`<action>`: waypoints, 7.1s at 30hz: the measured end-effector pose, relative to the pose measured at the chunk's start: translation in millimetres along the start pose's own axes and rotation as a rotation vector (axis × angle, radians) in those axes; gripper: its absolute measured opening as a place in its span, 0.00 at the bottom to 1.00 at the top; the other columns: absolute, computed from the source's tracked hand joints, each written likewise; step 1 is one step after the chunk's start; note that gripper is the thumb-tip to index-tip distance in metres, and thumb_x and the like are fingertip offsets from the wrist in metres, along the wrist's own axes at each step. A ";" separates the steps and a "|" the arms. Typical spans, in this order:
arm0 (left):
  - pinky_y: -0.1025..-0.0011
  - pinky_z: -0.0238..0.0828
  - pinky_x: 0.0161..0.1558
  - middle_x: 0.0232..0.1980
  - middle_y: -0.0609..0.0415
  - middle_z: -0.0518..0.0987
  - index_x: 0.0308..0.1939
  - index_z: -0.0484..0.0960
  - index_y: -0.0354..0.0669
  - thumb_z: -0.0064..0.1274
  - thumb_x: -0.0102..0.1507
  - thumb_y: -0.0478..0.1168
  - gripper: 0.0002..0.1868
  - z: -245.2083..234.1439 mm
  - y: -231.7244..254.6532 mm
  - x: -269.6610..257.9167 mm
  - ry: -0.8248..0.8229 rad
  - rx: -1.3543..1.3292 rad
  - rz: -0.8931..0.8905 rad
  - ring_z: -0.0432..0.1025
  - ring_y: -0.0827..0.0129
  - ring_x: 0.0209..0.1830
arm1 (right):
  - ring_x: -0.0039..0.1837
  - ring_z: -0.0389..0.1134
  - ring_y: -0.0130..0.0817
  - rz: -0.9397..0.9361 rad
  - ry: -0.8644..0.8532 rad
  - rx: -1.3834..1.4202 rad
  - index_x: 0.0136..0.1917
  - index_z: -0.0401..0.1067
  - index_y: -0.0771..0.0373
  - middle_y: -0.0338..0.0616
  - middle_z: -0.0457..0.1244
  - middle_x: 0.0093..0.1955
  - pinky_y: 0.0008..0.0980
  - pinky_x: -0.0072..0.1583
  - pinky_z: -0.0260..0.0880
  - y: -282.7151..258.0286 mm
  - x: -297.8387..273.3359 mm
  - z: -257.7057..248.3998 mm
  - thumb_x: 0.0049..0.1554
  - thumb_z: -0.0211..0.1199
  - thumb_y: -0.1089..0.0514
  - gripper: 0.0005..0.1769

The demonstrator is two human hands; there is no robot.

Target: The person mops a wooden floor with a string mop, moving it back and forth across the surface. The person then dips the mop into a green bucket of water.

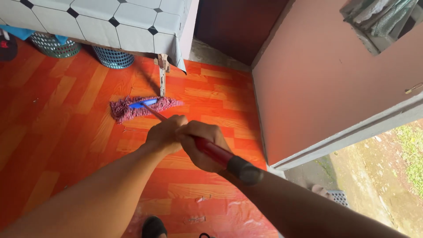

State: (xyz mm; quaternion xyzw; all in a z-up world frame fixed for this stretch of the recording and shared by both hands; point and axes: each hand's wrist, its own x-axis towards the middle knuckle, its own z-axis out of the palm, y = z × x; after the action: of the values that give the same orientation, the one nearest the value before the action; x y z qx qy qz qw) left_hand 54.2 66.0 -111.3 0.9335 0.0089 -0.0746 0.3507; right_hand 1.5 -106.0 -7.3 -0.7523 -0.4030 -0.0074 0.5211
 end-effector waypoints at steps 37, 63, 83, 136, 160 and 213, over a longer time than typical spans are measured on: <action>0.67 0.69 0.41 0.37 0.54 0.82 0.42 0.81 0.44 0.49 0.64 0.36 0.06 -123.6 -177.5 -9.1 -0.140 0.094 0.062 0.75 0.68 0.39 | 0.40 0.67 0.28 0.142 -0.276 0.125 0.54 0.75 0.61 0.42 0.67 0.40 0.31 0.42 0.69 25.1 118.1 152.7 0.63 0.61 0.56 0.09; 0.59 0.69 0.53 0.57 0.55 0.77 0.53 0.78 0.57 0.46 0.65 0.53 0.16 -152.7 -98.0 -118.6 0.221 0.047 -0.132 0.72 0.56 0.60 | 0.53 0.70 0.46 -0.222 -0.139 0.201 0.52 0.70 0.64 0.51 0.66 0.50 0.38 0.53 0.73 -44.5 116.1 163.2 0.60 0.60 0.63 0.06; 0.60 0.74 0.49 0.51 0.58 0.82 0.49 0.81 0.57 0.53 0.61 0.52 0.14 -209.0 -221.8 -123.6 0.010 0.191 -0.156 0.77 0.59 0.54 | 0.43 0.68 0.47 -0.212 -0.408 -0.095 0.45 0.73 0.60 0.48 0.66 0.40 0.40 0.46 0.68 -79.9 158.9 237.9 0.61 0.68 0.52 0.10; 0.64 0.69 0.51 0.55 0.59 0.74 0.49 0.74 0.49 0.43 0.68 0.48 0.11 -249.4 -282.8 -129.9 -0.124 0.466 -0.205 0.71 0.63 0.54 | 0.43 0.69 0.40 -0.139 -0.253 0.094 0.50 0.72 0.63 0.47 0.66 0.43 0.35 0.46 0.68 -62.5 196.5 335.2 0.59 0.60 0.64 0.05; 0.53 0.74 0.56 0.56 0.51 0.80 0.57 0.77 0.54 0.44 0.65 0.56 0.22 -308.8 -190.2 -195.9 -0.039 0.209 -0.369 0.75 0.54 0.60 | 0.47 0.65 0.49 -0.263 -0.100 -0.055 0.43 0.72 0.64 0.48 0.64 0.39 0.45 0.53 0.66 -111.1 192.6 319.6 0.65 0.59 0.54 0.12; 0.62 0.72 0.58 0.59 0.55 0.76 0.56 0.75 0.52 0.47 0.66 0.55 0.20 -377.9 -497.7 -160.7 -0.127 0.304 -0.203 0.73 0.63 0.61 | 0.53 0.65 0.47 -0.175 -0.453 0.015 0.45 0.66 0.62 0.48 0.60 0.47 0.40 0.56 0.66 -109.3 311.4 538.5 0.63 0.64 0.54 0.12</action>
State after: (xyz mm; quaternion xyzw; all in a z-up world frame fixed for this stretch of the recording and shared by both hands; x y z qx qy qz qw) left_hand -88.7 694.9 -132.3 0.9635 0.0694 -0.1688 0.1960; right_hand -75.5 520.3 -34.0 -0.6931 -0.5733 0.1194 0.4203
